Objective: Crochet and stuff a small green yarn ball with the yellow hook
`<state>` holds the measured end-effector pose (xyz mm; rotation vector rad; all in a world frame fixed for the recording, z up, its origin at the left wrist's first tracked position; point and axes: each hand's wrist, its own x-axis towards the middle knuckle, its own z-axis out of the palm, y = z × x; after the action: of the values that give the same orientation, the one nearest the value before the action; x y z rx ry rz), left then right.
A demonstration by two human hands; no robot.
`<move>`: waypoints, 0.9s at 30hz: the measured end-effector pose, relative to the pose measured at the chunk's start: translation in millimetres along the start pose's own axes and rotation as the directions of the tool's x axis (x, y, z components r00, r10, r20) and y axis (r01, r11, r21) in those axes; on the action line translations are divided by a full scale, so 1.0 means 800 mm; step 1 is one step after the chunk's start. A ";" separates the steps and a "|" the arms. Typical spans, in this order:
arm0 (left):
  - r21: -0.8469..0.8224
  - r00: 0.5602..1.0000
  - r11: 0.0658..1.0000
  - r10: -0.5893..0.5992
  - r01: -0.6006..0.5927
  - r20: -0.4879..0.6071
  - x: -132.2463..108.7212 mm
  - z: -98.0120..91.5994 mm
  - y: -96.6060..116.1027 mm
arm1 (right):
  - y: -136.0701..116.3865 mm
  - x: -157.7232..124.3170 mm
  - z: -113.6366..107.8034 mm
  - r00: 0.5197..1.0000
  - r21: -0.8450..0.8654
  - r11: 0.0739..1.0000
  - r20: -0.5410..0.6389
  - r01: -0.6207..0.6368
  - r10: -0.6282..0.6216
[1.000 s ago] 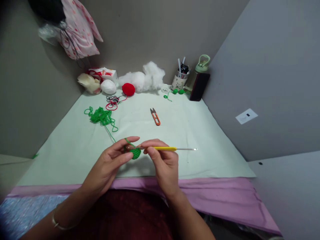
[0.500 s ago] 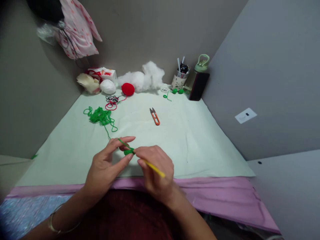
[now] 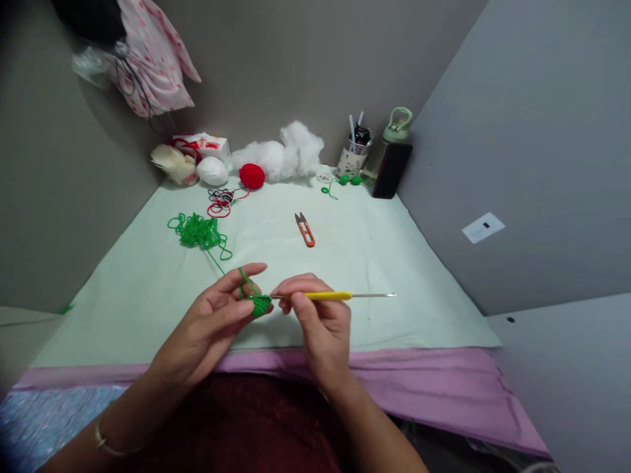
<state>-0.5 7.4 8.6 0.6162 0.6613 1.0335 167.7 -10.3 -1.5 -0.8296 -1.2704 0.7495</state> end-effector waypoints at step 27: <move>0.361 0.992 0.925 0.126 -0.121 0.010 -0.006 -0.004 -0.006 | 0.009 0.004 -0.003 0.981 0.089 0.977 -0.023 -0.192 0.195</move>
<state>-1.7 1.9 3.8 0.9833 0.8427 1.0410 170.3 -4.3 -6.3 -0.8996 -1.1319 0.9367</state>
